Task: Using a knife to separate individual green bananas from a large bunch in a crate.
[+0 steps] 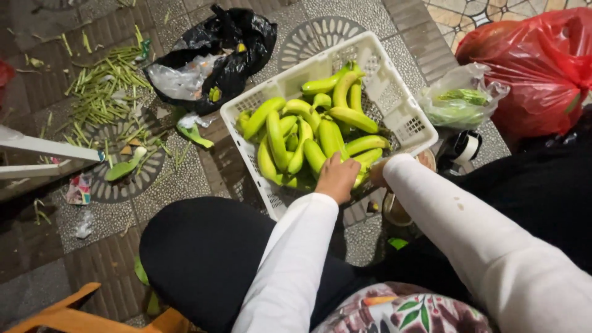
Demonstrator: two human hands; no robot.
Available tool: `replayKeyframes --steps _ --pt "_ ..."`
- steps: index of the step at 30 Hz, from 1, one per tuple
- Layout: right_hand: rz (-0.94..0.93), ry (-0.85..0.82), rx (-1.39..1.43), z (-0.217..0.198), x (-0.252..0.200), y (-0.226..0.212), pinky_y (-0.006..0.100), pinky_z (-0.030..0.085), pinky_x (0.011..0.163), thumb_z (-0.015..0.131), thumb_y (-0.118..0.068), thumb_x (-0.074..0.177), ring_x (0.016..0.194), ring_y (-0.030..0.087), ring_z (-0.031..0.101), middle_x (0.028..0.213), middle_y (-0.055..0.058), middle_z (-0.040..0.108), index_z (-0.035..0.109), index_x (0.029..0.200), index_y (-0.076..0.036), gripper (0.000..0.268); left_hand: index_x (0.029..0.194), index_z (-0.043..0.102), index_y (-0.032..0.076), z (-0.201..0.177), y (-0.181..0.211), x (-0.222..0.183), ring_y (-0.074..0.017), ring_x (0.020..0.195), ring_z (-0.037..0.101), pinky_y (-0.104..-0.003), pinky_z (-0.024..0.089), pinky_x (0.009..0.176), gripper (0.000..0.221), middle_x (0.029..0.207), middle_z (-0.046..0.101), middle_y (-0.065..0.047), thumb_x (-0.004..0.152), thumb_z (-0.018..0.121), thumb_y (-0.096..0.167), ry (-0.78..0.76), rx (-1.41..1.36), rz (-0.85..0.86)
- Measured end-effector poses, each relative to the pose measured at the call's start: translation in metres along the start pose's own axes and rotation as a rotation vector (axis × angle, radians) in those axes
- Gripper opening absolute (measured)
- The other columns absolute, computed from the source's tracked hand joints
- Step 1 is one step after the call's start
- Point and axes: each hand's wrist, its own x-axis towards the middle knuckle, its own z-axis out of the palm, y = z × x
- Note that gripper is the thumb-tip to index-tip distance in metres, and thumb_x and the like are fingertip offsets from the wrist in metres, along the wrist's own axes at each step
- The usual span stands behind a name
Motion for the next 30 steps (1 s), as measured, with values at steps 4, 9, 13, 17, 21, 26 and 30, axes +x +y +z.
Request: replayKeyframes --steps 4,9,13,17,21,26,30 --pt "0.331 -0.1 0.552 0.005 0.003 0.004 0.042 0.059 0.078 0.079 -0.034 0.085 0.103 0.023 0.073 0.11 0.009 0.075 0.07 0.122 -0.006 0.047 0.122 0.059 0.018 -0.022 -0.01 -0.006 -0.0413 0.134 0.046 -0.047 0.043 0.107 0.084 0.128 0.065 -0.001 0.051 0.1 0.033 -0.093 0.024 0.012" --pt "0.271 -0.15 0.445 0.063 0.057 -0.028 0.047 0.061 0.079 0.08 -0.045 0.076 0.103 0.028 0.072 0.109 0.01 0.075 0.072 0.116 -0.009 0.055 0.127 0.056 0.022 -0.015 -0.011 0.004 -0.0368 0.127 0.049 -0.047 0.043 0.098 0.095 0.127 0.065 0.002 0.046 0.102 0.04 -0.125 0.117 0.025" --pt "0.207 -0.205 0.321 0.096 0.103 -0.044 0.053 0.063 0.08 0.081 -0.058 0.067 0.102 0.035 0.071 0.108 0.01 0.074 0.075 0.111 -0.012 0.064 0.131 0.043 0.018 -0.015 -0.003 0.009 -0.0437 0.122 0.054 -0.061 0.04 0.1 0.1 0.13 0.066 -0.004 0.048 0.101 0.022 -0.141 0.053 -0.141" --pt "0.229 -0.357 0.216 0.055 0.069 -0.053 0.051 0.059 0.087 0.085 -0.049 0.064 0.111 0.033 0.068 0.115 0.008 0.072 0.073 0.116 -0.014 0.064 0.139 0.036 0.016 -0.054 0.007 0.003 -0.0451 0.118 0.058 -0.069 0.037 0.1 0.091 0.13 0.064 -0.009 0.065 0.09 0.017 -0.13 -0.026 -0.235" --pt "0.297 -0.559 0.161 -0.017 0.027 -0.09 0.044 0.054 0.097 0.091 -0.029 0.064 0.125 0.028 0.063 0.127 0.003 0.07 0.07 0.127 -0.015 0.068 0.156 0.027 0.009 -0.089 0.017 0.01 -0.0463 0.129 0.054 -0.073 0.028 0.112 0.098 0.137 0.06 -0.017 0.08 0.085 0.028 -0.035 -0.095 -0.232" --pt "1.349 0.314 1.102 -0.005 0.044 -0.104 0.04 0.051 0.1 0.068 -0.02 0.086 0.108 0.028 0.072 0.101 0.009 0.073 0.071 0.099 -0.009 0.018 0.116 0.06 0.015 -0.069 0.009 0.045 -0.0288 0.097 0.064 -0.04 0.049 0.068 0.017 0.109 0.059 -0.009 0.1 0.061 0.02 1.017 0.338 -0.046" --pt "1.297 0.487 1.362 0.054 0.073 -0.102 0.052 0.061 0.078 0.073 -0.025 0.076 0.088 0.038 0.078 0.085 0.019 0.076 0.071 0.092 -0.007 0.025 0.086 0.066 0.016 0.005 0.006 0.036 -0.0295 0.084 0.058 -0.04 0.043 0.066 0.019 0.085 0.057 -0.004 0.072 0.076 0.025 0.707 0.16 0.327"
